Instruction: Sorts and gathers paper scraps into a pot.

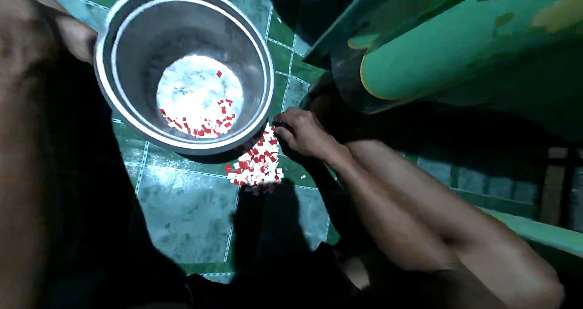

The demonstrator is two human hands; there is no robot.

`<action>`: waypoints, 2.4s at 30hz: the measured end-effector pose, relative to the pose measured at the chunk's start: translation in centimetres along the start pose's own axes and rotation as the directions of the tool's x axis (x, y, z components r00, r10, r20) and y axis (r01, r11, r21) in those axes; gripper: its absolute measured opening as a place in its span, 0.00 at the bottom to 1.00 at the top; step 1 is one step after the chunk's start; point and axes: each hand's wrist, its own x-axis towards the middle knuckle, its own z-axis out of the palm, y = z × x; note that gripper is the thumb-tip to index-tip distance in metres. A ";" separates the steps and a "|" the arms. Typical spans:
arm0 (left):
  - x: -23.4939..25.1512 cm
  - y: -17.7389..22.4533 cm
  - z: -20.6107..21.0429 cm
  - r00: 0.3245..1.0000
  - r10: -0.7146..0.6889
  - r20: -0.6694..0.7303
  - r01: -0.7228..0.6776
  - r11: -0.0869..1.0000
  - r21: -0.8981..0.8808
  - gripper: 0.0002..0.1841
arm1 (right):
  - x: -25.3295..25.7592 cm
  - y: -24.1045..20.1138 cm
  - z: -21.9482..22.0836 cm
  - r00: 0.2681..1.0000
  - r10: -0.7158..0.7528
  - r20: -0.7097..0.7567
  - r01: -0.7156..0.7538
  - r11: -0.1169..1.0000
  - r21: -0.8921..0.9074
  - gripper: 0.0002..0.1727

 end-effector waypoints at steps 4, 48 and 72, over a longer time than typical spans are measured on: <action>0.1 -1.3 -0.9 0.924 0.233 0.303 -0.206 0.971 -0.118 0.24 | 0.3 1.4 0.4 0.988 0.152 -0.013 -0.150 0.983 0.106 0.17; -4.5 -1.9 -7.5 0.755 -0.648 0.099 0.655 0.741 -0.149 0.35 | -0.6 -6.2 -2.7 0.962 0.238 -0.131 -0.135 0.837 0.531 0.13; -3.4 -4.4 -6.6 0.805 -0.592 0.034 0.592 0.799 -0.103 0.32 | -0.9 -1.8 1.1 0.973 0.231 -0.001 -0.223 0.940 0.258 0.17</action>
